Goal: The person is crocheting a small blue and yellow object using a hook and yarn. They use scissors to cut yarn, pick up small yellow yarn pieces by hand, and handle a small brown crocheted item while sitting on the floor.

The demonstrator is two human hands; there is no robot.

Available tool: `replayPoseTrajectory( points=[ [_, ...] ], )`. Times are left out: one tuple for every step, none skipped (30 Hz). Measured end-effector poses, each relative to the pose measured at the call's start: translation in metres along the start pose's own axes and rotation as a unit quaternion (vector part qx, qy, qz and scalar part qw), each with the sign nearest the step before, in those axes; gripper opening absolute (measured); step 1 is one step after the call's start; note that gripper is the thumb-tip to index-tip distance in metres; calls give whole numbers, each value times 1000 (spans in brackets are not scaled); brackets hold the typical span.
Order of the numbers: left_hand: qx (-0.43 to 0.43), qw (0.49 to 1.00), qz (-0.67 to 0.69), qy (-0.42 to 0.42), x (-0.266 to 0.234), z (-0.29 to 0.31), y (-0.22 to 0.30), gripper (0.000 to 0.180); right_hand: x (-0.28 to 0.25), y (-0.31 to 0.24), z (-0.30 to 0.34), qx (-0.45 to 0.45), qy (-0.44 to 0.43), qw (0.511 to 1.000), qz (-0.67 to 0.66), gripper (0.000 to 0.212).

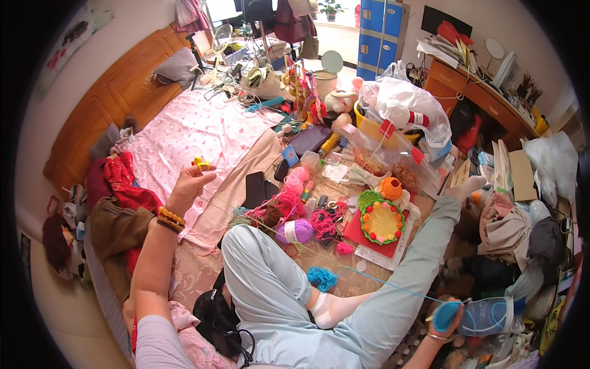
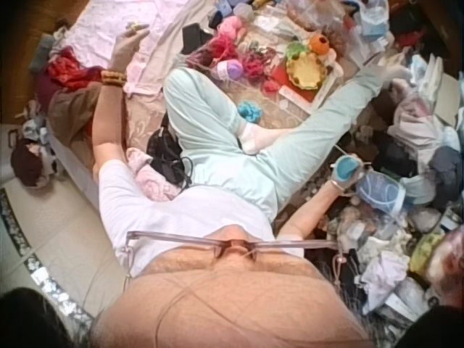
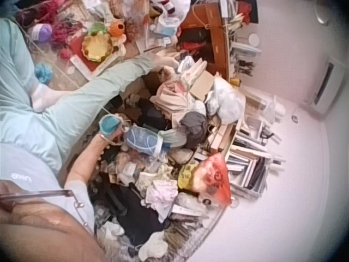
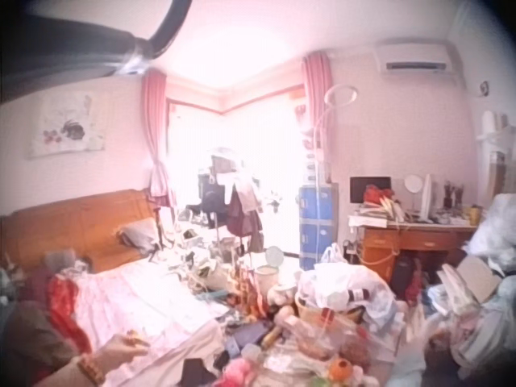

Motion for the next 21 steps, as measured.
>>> replayPoseTrajectory(
  points=[
    [-3, 995, -101, -3, -1, 0, -3, 22, -6, 7, 0, 6, 36, 996, 77, 15],
    [92, 973, -210, -23, -20, -10, -25, 24, 3, 25, 1, 29, 74, 992, 101, 17],
    [121, 867, -482, 38, -19, -7, -28, 27, 9, 32, 3, 39, 115, 984, 131, 19],
    [146, 766, -625, 39, 2, 0, -21, 29, 5, 33, 3, 29, 110, 975, 193, 21],
    [165, 640, -750, 41, 23, 10, -15, 30, 8, 38, 4, 26, 113, 975, 191, 21],
    [292, 638, -709, 71, 44, 23, -7, 29, 13, 44, 3, 24, 113, 972, 205, 24],
    [303, 685, -661, 54, 68, 31, -8, 30, 14, 47, 5, 24, 114, 968, 224, 26],
    [326, 756, -568, 0, 99, 42, -8, 30, 5, 48, 7, 33, 120, 973, 197, 25],
    [313, 819, -477, -63, 123, 48, -25, 27, 0, 49, 8, 35, 124, 972, 196, 25],
    [310, 822, -454, -146, 160, 60, -28, 25, -4, 49, 9, 31, 127, 979, 154, 25],
    [231, 826, -457, -234, 193, 67, -47, 32, -5, 49, 9, 27, 128, 985, 112, 24],
    [265, 847, -383, -257, 219, 76, -54, 27, 1, 46, 11, 22, 131, 985, 109, 24],
    [261, 828, -392, -305, 247, 81, -79, 24, 7, 44, 11, 17, 140, 983, 114, 24],
    [274, 795, -426, -332, 273, 92, -87, 23, 10, 41, 12, 10, 149, 982, 118, 24],
    [276, 796, -390, -372, 291, 105, -79, 24, 9, 37, 13, 5, 153, 981, 120, 24],
    [286, 804, -354, -382, 304, 113, -87, 24, 8, 35, 14, -2, 160, 981, 110, 24],
    [295, 811, -317, -392, 314, 119, -90, 23, 7, 33, 16, -9, 166, 981, 99, 25],
    [295, 810, -317, -395, 319, 120, -96, 23, 3, 31, 17, -10, 169, 981, 99, 25],
    [252, 810, -318, -422, 326, 121, -102, 24, 7, 30, 14, -11, 122, 990, 76, 25],
    [209, 809, -319, -448, 329, 122, -108, 24, 12, 29, 13, -11, 74, 996, 52, 26],
    [208, 808, -319, -450, 329, 124, -106, 24, 9, 29, 14, -12, 77, 996, 52, 26]
  ],
)
Point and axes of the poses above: each hand's wrist, its own z-axis away from the middle knuckle, its own x-axis out of the palm, y = z × x, the point moved 8 cm from there along -z, towards the middle knuckle, and after that the axes turned 4 degrees about -z, right-handed, at the moved point
